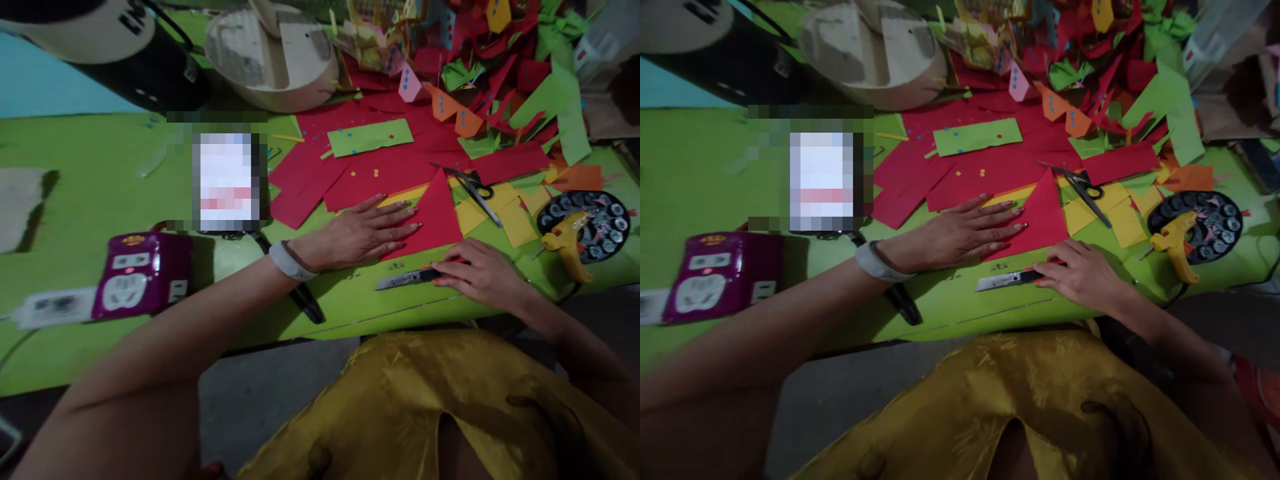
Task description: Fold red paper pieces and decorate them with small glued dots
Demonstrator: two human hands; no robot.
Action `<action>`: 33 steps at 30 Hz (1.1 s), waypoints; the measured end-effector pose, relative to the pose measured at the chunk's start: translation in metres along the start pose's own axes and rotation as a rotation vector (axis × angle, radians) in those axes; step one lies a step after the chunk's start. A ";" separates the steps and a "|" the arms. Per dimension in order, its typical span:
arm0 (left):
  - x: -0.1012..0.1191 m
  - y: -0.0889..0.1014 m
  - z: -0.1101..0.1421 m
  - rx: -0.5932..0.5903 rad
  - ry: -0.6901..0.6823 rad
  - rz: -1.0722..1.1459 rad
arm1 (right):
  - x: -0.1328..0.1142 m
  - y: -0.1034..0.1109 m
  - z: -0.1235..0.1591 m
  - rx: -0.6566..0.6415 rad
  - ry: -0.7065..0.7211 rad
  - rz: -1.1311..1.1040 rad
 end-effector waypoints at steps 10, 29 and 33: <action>0.004 0.023 0.010 0.177 0.010 0.149 | 0.105 0.043 0.016 0.266 -0.628 0.293; 0.009 0.043 0.019 0.443 -0.034 0.377 | 0.046 -0.009 -0.062 -0.144 -0.170 0.007; 0.004 0.055 0.025 0.613 0.084 0.416 | 0.073 0.009 -0.058 -0.038 -0.359 -0.175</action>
Point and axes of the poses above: each hand's wrist, its own z-axis away from the middle knuckle, its own y-axis out of the back of the hand, x = y × z, the point moved 8 cm from there along -z, towards the middle knuckle, and after that the axes turned 10 degrees about z, right-handed, at the moved point
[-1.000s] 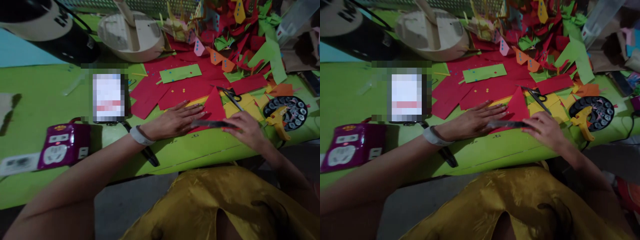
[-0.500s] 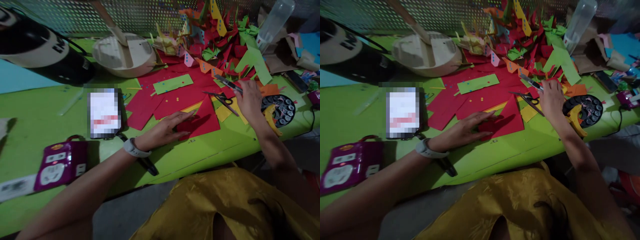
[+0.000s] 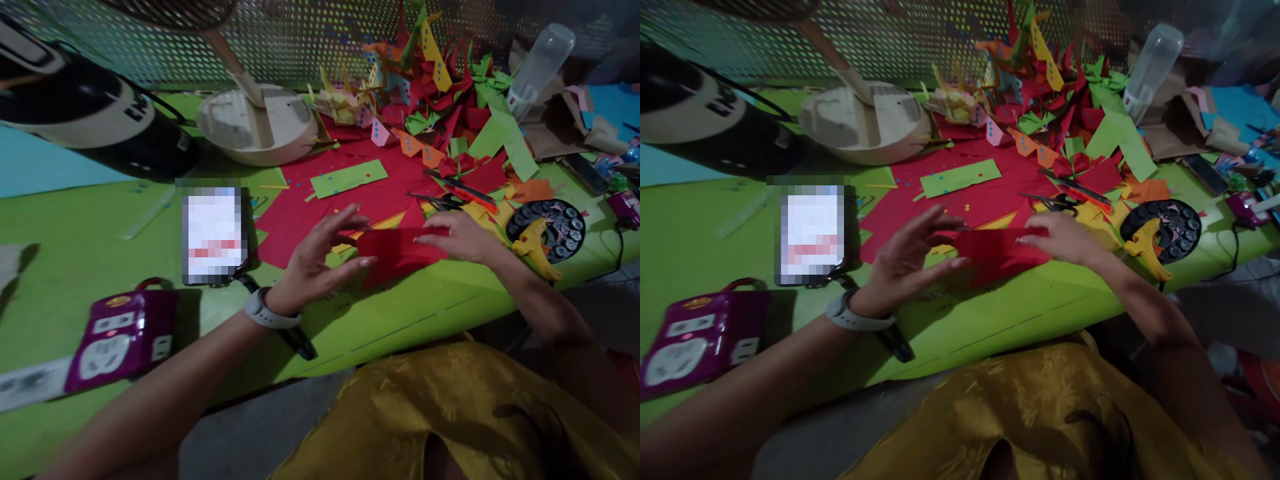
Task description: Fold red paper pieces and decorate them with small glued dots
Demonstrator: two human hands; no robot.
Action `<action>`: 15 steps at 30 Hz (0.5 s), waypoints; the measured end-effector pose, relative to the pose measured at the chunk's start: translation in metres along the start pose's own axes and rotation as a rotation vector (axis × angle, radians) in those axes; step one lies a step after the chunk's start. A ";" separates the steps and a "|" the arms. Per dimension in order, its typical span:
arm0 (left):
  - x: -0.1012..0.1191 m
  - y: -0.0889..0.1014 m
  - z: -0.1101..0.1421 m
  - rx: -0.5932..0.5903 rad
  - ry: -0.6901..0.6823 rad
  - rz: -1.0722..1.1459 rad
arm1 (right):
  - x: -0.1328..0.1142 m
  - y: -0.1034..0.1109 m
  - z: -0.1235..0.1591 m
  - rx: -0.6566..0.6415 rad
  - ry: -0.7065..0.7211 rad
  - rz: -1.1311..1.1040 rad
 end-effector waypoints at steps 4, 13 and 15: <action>-0.006 0.002 -0.003 0.053 0.105 -0.227 | 0.065 0.041 -0.001 0.290 -0.311 0.010; -0.021 -0.031 0.000 -0.172 0.125 -0.488 | 0.034 0.020 -0.025 0.055 0.007 0.381; -0.022 -0.032 0.000 -0.187 0.124 -0.475 | 0.008 -0.010 -0.032 -0.162 0.233 0.333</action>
Point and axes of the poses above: each hand's wrist, its own z-axis away from the middle knuckle, its own y-axis out of the back of the hand, x = y × z, the point moved 8 cm from there along -z, towards the middle knuckle, and after that the axes turned 10 degrees about z, right-handed, at the moved point
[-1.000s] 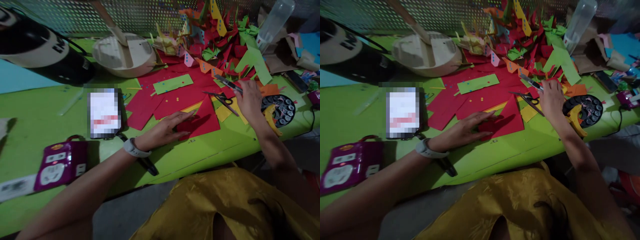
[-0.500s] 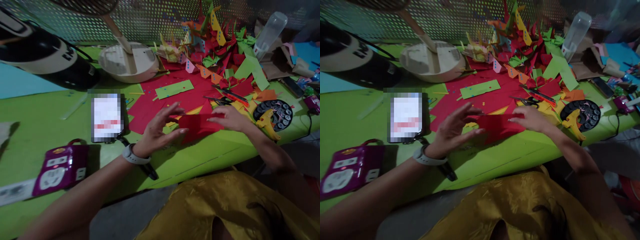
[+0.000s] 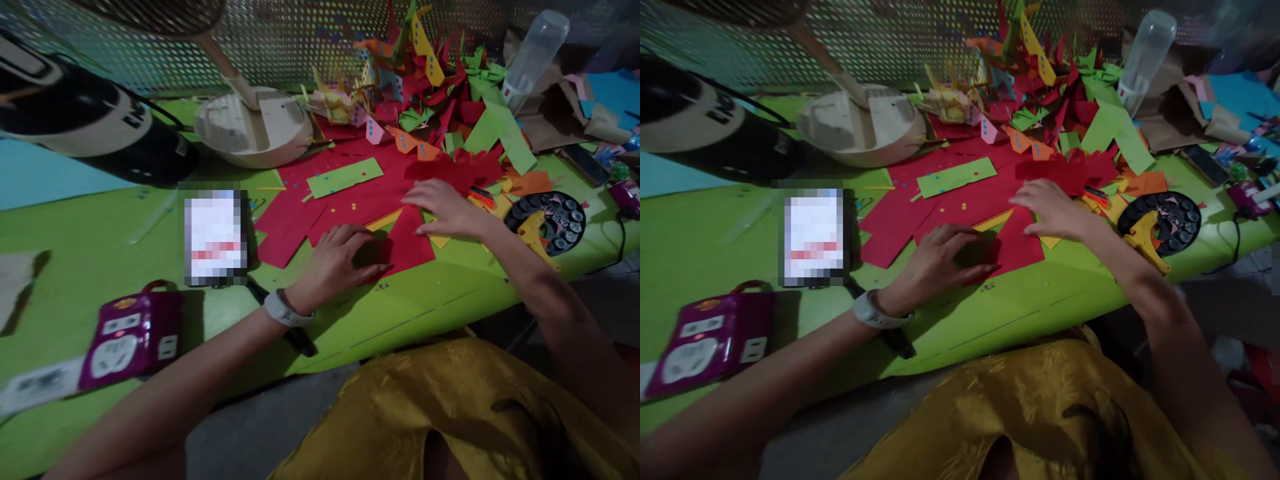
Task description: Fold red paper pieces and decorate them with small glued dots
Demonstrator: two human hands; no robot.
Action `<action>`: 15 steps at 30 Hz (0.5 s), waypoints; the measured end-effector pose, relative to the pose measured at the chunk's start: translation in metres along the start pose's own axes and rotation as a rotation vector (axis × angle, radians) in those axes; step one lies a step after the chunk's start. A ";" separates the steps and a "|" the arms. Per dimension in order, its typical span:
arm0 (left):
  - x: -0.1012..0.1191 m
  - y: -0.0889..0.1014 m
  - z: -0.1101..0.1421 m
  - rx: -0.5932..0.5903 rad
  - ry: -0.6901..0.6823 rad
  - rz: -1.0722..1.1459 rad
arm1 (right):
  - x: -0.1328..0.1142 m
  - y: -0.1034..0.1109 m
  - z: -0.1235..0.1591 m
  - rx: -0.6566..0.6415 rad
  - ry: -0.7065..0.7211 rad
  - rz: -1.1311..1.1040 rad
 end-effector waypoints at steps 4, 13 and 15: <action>0.000 0.000 0.001 -0.026 -0.002 -0.003 | -0.012 -0.013 -0.022 -0.067 0.077 0.043; 0.021 0.039 -0.003 0.105 -0.164 0.005 | -0.023 0.043 0.004 0.312 0.100 -0.096; 0.038 0.055 0.003 0.221 -0.264 -0.206 | -0.030 0.061 0.027 0.481 0.102 -0.069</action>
Point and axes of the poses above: each hand's wrist, its own z-axis away from the middle knuckle, its own y-axis out of the back of the hand, x = y × z, the point moved 8 cm from there along -z, towards the middle knuckle, and after that the axes turned 10 degrees about z, right-handed, at the moved point
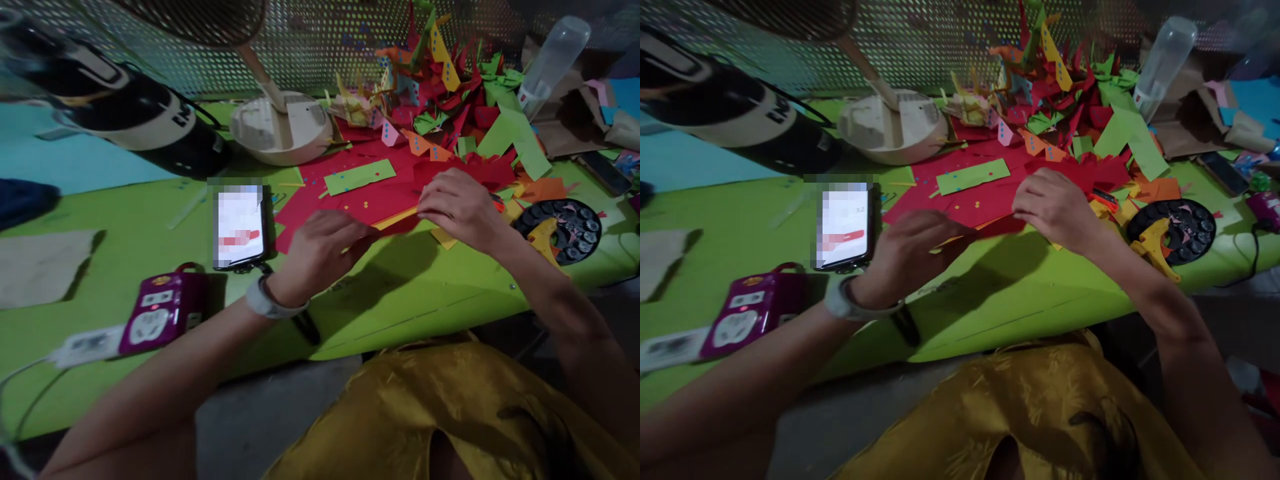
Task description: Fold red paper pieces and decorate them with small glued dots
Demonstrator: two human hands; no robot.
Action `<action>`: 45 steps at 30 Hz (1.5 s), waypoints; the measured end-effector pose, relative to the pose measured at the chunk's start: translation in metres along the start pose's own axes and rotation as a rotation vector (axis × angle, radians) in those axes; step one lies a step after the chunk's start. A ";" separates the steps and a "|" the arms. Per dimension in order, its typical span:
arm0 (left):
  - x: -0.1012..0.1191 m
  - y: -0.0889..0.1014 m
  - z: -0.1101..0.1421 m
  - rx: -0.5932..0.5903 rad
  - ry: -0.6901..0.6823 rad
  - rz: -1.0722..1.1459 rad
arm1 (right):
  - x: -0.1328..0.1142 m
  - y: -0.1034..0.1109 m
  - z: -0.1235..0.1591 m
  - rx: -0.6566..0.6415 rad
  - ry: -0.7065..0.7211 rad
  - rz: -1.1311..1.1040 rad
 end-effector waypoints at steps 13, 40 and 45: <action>0.040 -0.036 0.034 -0.153 -0.232 -0.202 | -0.040 -0.049 0.073 -0.228 0.101 0.201; -0.006 -0.044 0.036 -0.253 0.219 0.006 | -0.021 -0.079 0.057 -0.511 -0.331 -0.078; -0.011 -0.032 0.045 -0.243 0.264 -0.019 | -0.016 -0.081 0.057 -0.520 -0.347 -0.114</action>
Point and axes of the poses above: each hand's wrist, its own z-axis away from the middle knuckle, its own y-axis out of the back of the hand, x = y × z, the point moved 8 cm from there along -z, towards the middle knuckle, and after that the axes turned 10 degrees about z, right-handed, at the moved point
